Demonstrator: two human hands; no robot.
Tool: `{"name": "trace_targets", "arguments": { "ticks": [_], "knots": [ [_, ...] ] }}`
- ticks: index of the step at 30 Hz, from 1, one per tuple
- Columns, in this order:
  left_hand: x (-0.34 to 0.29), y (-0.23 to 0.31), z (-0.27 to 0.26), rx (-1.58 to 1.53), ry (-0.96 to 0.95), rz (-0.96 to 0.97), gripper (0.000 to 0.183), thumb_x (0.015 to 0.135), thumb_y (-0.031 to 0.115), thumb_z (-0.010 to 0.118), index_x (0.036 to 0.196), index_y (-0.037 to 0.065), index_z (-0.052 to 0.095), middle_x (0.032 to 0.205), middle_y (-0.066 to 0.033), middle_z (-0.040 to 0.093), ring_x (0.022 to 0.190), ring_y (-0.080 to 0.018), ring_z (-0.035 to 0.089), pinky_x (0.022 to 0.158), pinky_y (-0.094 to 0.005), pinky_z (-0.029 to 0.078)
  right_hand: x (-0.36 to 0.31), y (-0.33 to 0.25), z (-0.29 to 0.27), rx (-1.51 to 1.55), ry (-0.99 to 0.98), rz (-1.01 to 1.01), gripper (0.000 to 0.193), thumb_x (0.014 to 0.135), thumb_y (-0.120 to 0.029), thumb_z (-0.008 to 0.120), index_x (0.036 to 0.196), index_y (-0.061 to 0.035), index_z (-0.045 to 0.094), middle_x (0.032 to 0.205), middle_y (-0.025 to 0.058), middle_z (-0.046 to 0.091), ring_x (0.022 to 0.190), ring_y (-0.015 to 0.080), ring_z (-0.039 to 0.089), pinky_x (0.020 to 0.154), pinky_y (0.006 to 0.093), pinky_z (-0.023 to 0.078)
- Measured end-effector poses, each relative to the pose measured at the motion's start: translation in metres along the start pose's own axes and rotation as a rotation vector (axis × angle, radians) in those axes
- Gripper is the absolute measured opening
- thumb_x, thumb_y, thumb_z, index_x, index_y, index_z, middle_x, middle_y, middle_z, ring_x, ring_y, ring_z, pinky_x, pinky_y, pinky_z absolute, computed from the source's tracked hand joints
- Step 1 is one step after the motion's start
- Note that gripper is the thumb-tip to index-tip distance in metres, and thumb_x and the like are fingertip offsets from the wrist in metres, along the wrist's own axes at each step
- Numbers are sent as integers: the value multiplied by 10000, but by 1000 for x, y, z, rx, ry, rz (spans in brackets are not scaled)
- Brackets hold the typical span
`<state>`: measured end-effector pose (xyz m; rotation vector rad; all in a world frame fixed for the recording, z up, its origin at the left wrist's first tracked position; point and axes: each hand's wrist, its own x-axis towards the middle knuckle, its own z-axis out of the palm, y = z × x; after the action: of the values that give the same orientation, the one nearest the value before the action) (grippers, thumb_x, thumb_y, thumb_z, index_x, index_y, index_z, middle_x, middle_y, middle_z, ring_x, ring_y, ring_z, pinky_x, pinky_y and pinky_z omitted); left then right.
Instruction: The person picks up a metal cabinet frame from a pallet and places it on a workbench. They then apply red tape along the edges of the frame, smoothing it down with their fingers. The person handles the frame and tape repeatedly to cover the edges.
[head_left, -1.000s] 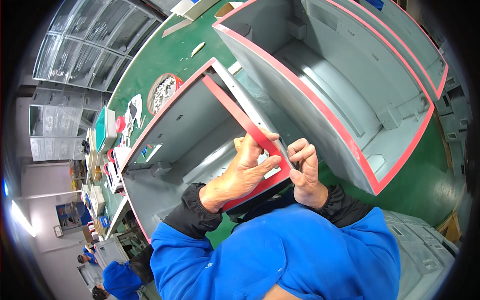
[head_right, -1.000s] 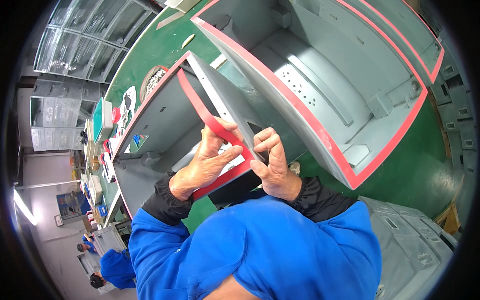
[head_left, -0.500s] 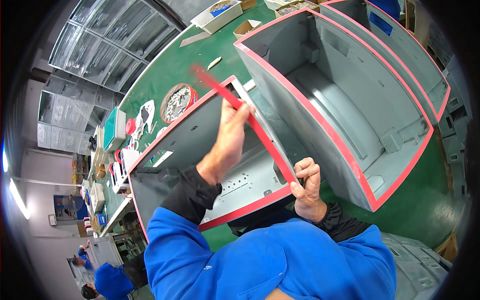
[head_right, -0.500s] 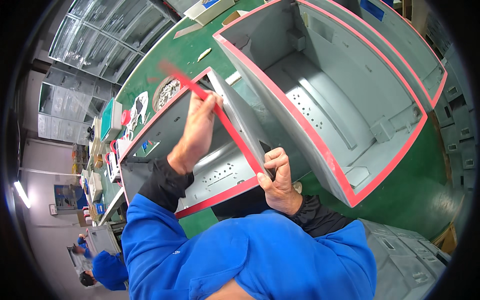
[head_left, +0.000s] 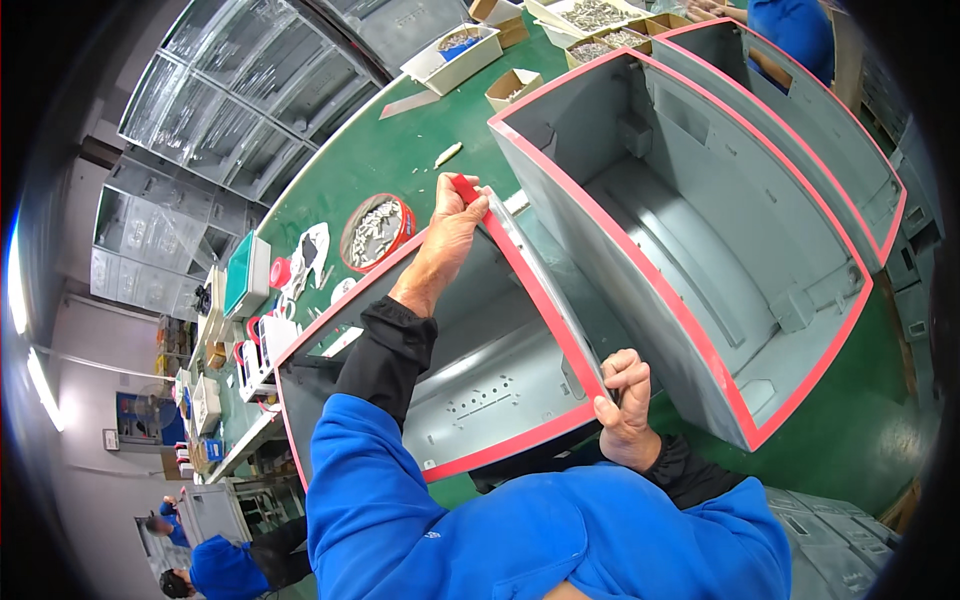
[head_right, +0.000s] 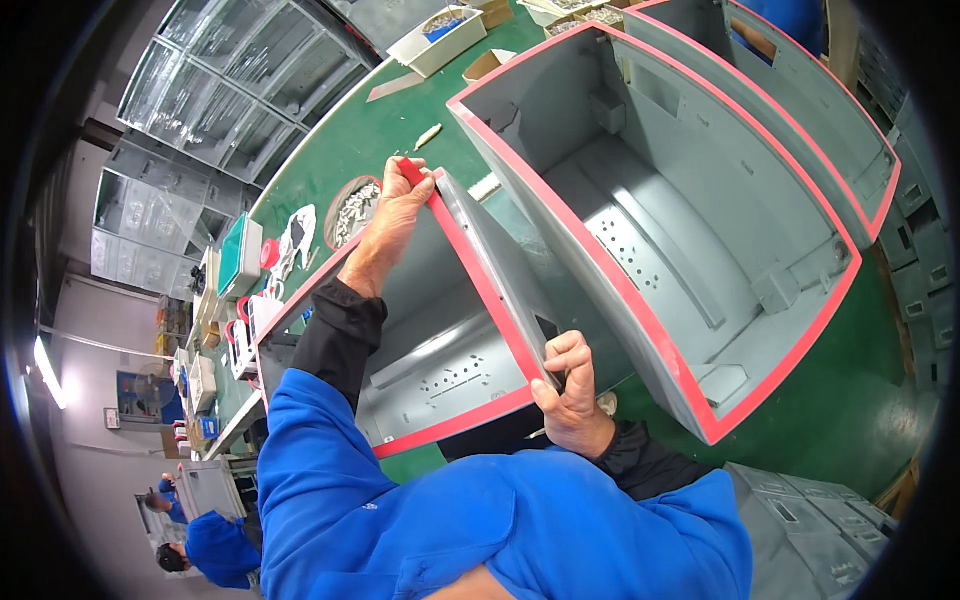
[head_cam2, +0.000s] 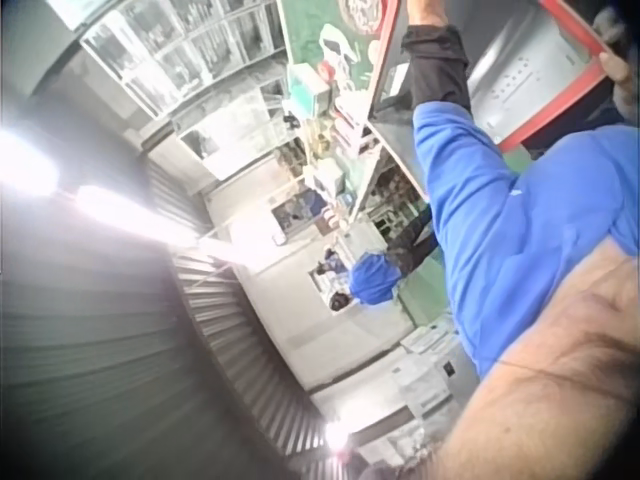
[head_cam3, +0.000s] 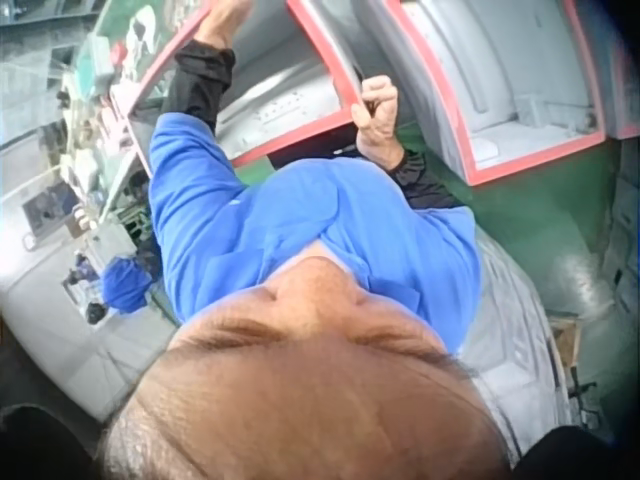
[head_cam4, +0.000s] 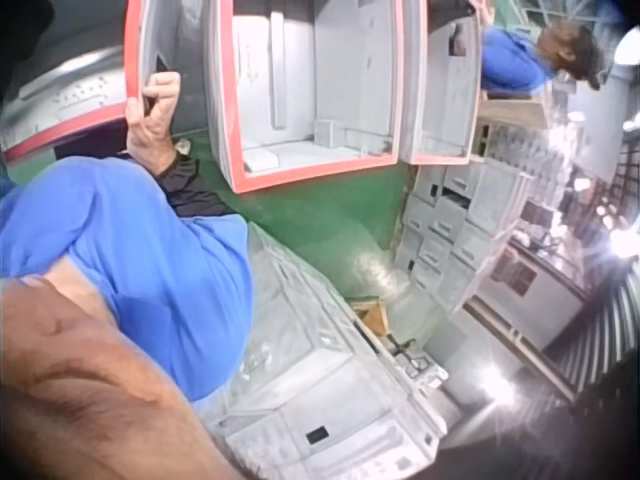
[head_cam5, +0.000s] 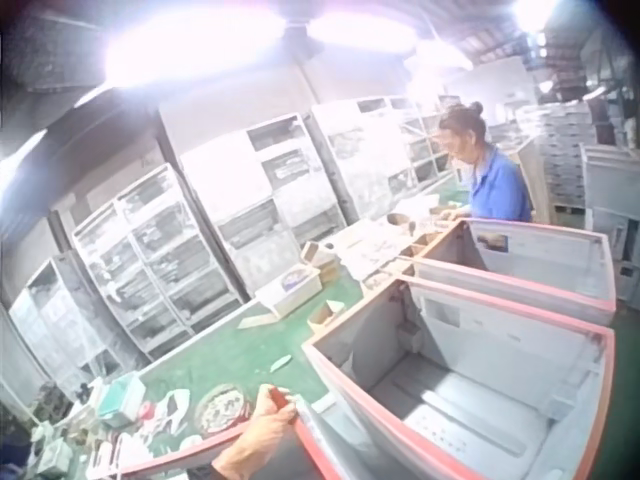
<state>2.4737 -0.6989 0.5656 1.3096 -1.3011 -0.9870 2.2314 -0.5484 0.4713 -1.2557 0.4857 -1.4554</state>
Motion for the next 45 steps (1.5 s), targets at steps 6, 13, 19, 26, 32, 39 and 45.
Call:
{"name": "trace_targets", "arguments": {
  "ticks": [6,13,19,26,32,39,45],
  "knots": [
    [12,-11,-14,276,16,54,265,905,-28,468,1110,101,361,948,4,417,849,-79,423,827,-239,404,0,3,0,0,0,-9,269,716,15,515,914,-93,369,881,61,324,795,148,315,781,299,310],
    [22,-14,-1,243,49,92,322,859,-104,457,1084,105,360,948,-1,375,840,-71,394,857,-226,418,0,3,-3,-2,-2,-7,278,715,15,520,925,-94,374,888,64,330,787,149,317,777,302,309],
    [29,-21,-3,459,96,151,324,843,-112,481,1058,100,362,925,7,392,796,-70,388,750,-207,404,0,2,-1,14,-4,-7,272,730,7,526,933,-88,372,888,67,339,789,150,325,770,299,313],
    [32,-31,-5,558,130,262,317,836,-116,478,1040,95,360,884,1,431,721,-69,402,659,-209,398,-1,3,-2,-3,-14,-16,263,735,2,525,928,-86,369,882,70,336,786,153,325,767,304,316],
    [31,-33,-3,631,176,214,325,795,-78,518,1033,115,411,910,-38,501,849,-200,479,854,-368,328,0,2,-3,-23,-19,-16,260,735,4,526,923,-88,372,873,67,325,778,149,322,763,300,315],
    [32,-36,-3,718,168,329,301,832,-105,489,1021,99,373,852,-7,466,685,-93,467,620,-238,420,1,2,-1,-3,0,-25,256,735,9,525,921,-84,376,880,70,330,777,149,328,760,296,316],
    [31,-36,-3,749,166,356,294,827,-98,496,1021,90,381,852,-16,475,681,-108,472,612,-256,422,1,1,-2,-16,-13,-18,269,725,20,520,925,-82,371,885,71,330,786,151,327,765,298,319]
  ]
}}
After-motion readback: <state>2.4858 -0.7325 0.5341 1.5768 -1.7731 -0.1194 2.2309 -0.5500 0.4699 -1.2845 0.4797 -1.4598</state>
